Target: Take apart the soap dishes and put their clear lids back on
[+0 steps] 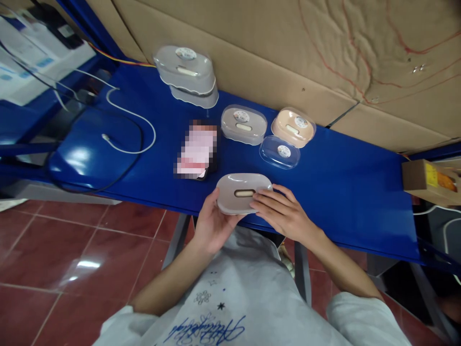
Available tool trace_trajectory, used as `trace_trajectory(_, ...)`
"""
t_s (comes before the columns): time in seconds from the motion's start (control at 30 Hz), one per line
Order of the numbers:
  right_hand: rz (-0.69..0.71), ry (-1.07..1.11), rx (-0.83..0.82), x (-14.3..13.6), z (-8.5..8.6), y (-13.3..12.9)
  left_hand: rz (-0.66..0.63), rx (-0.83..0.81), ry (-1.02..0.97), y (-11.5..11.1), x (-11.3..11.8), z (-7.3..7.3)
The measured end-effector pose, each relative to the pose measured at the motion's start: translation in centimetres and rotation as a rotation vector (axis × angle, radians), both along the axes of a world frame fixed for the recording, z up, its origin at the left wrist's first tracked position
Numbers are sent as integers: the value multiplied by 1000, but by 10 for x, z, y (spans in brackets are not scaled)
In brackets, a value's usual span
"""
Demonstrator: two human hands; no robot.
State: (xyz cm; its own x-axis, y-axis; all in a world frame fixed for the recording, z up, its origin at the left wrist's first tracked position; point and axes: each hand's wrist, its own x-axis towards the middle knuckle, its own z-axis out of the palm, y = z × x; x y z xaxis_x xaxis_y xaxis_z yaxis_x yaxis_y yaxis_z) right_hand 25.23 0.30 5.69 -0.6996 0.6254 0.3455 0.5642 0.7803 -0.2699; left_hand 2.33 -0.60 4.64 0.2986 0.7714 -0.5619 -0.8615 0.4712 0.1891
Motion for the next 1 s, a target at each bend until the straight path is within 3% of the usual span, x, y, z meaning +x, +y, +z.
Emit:
trace_trajectory(0.17, 6, -35, -44, -1, -6, -4, 12, -85, -9, 3, 0, 4)
trace_trajectory(0.27, 14, 43, -77, 6, -2, 6, 33, -106, 27, 4, -1, 7)
trace_trajectory(0.4, -272, 65, -85, 28, 2, 40, 54, -33, 69, 3, -2, 9)
trace_trajectory(0.53, -416, -67, -67, 49, -16, 68, 56, -11, 103, 3, -3, 8)
trace_trajectory(0.7, -440, 32, -66, 59, -33, 77, -49, -22, 72, 6, -3, 0)
trace_trajectory(0.87, -397, 279, -115, 39, -19, 63, -78, -16, 11, 10, 3, -7)
trace_trajectory(1.0, -345, 251, -126, 26, -15, 53, -77, 34, -13, 15, 9, -12)
